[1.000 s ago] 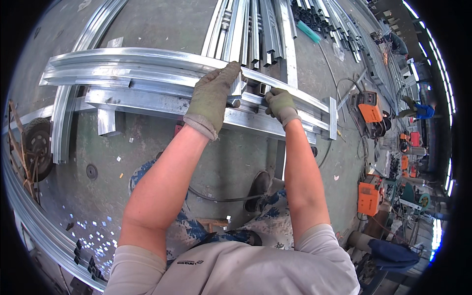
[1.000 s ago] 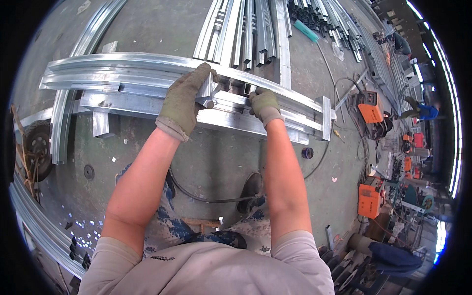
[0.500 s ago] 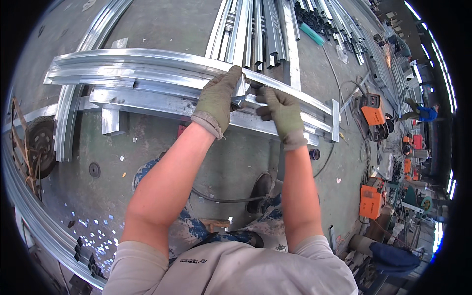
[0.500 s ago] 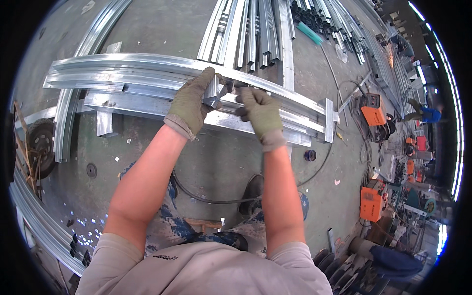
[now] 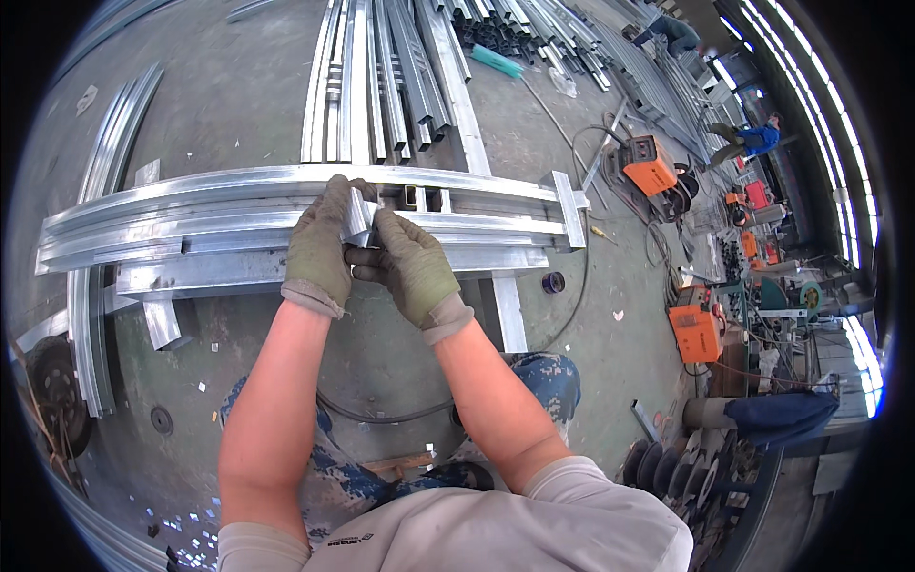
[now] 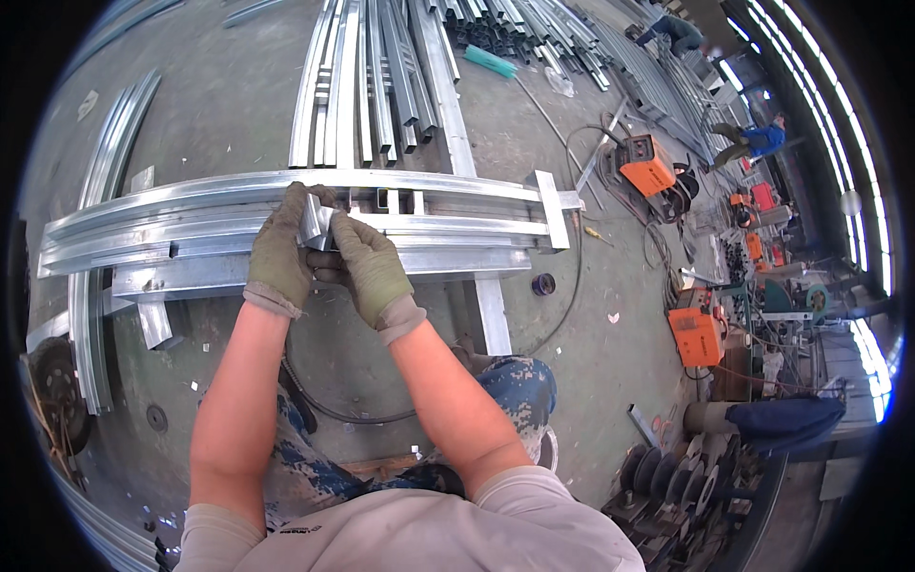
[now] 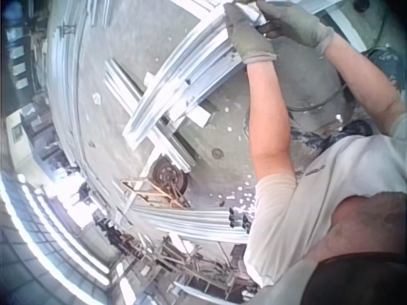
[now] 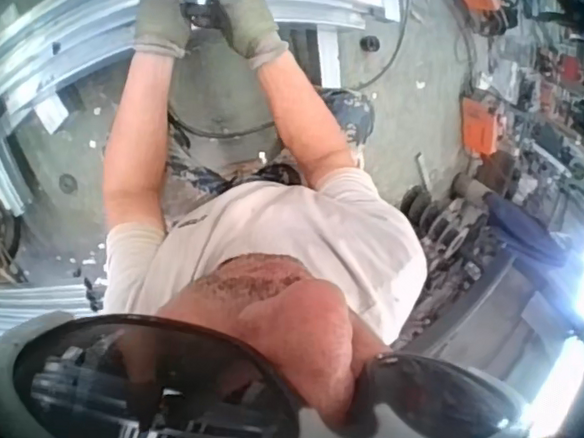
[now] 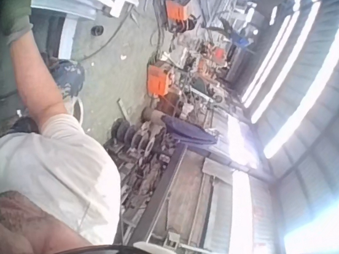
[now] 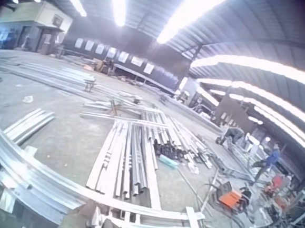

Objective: The person assembles a metal frame by placing small metal pieces into slots on a larger frame, then uses a welding torch to secure the pieces. The person adjusts the frame and continues welding along the joints.

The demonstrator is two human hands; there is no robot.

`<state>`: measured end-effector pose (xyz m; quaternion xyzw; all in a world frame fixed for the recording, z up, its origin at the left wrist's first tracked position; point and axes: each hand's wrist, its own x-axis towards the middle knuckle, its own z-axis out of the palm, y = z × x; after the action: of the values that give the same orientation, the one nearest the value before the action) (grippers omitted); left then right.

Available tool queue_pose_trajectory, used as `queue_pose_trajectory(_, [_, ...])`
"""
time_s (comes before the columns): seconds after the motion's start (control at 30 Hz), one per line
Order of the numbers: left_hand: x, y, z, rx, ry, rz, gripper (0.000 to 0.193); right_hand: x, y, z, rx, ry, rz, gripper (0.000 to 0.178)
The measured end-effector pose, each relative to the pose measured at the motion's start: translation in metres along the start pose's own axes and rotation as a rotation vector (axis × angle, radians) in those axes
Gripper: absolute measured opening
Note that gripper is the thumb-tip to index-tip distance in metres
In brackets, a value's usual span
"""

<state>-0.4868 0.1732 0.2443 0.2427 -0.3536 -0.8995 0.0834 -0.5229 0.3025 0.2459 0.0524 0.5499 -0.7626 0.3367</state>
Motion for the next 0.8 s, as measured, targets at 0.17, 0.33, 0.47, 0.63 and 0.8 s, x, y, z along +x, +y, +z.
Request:
queue_pose_trajectory(0.17, [0.000,-0.003,0.000,-0.046,-0.089,0.002,0.040,0.003,0.003,-0.007,0.179,-0.042,0.018,0.034])
queue_pose_trajectory(0.33, [0.010,-0.009,-0.005,-0.088,-0.076,-0.015,0.038,0.007,0.005,-0.014,0.229,-0.116,0.008,0.031])
queue_pose_trajectory(0.47, [0.016,-0.010,-0.015,-0.092,-0.041,-0.015,0.025,0.004,-0.002,-0.009,0.197,-0.135,0.038,0.030])
queue_pose_trajectory(0.63, [0.005,-0.011,-0.031,1.026,-0.088,0.651,0.053,0.020,0.008,-0.027,-0.024,-0.079,0.005,0.037])
queue_pose_trajectory(0.8, [0.007,0.019,-0.017,-0.139,0.217,0.041,0.027,0.057,-0.004,-0.046,-0.528,0.245,-0.199,0.036])
